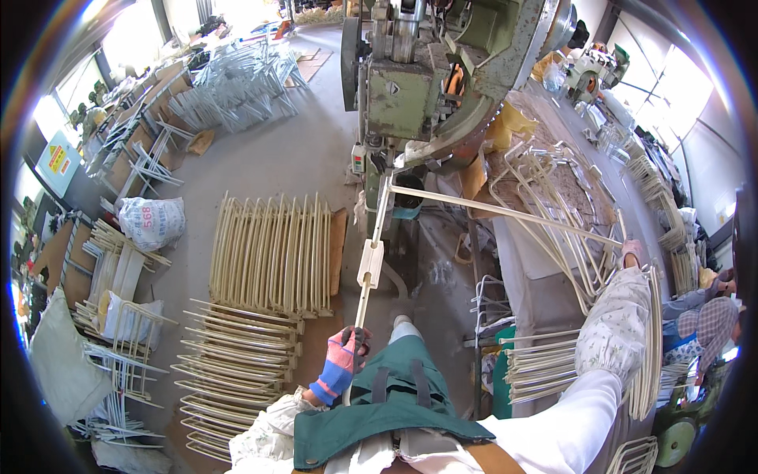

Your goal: The person repeatedly picks up metal frame components, aligns them under a press machine, and secures joints. Finished frames are stacked on the floor. The person handles multiple frames one at a time throughout the clip.

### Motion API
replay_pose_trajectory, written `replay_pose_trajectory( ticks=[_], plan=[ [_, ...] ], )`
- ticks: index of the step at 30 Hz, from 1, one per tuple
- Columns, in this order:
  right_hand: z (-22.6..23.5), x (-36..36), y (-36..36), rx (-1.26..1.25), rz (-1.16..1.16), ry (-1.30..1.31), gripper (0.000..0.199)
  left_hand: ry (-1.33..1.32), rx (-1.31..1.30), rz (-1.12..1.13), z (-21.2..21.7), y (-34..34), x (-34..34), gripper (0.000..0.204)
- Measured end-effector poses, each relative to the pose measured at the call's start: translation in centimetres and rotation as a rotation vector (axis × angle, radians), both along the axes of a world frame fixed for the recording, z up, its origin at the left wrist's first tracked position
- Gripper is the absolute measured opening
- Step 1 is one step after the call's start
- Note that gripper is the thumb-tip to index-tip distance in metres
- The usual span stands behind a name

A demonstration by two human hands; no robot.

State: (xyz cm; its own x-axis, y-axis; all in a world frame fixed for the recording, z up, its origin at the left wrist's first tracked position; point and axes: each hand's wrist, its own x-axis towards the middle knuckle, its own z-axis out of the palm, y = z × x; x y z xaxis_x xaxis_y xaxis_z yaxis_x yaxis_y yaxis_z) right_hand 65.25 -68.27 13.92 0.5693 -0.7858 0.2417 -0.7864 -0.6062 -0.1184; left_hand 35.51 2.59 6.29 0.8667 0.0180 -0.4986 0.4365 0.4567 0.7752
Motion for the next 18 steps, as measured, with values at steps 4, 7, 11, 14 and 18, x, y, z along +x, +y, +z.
replay_pose_trajectory(
  ticks=[4, 7, 11, 14, 18],
  plan=[
    [1.2, 1.7, -4.3, -0.07, 0.051, -0.025, 0.034, -0.043, -0.067, -0.017, -0.9, -0.6, -0.1, 0.027],
    [-0.1, 4.1, -3.3, -0.035, 0.063, 0.031, 0.037, -0.041, -0.043, 0.018, -1.2, -0.5, -0.2, 0.028],
    [-0.4, 4.3, -2.3, -0.026, 0.038, 0.016, 0.039, -0.06, 0.009, 0.033, -1.6, -1.3, -0.1, 0.028],
    [1.0, 4.1, -2.1, -0.036, 0.13, 0.09, 0.043, -0.046, -0.027, 0.041, -1.5, -1.8, -0.2, 0.027],
    [1.5, 5.1, -1.8, -0.021, 0.082, 0.059, 0.045, -0.001, 0.011, 0.022, -0.5, -1.6, 0.0, 0.028]
  ],
)
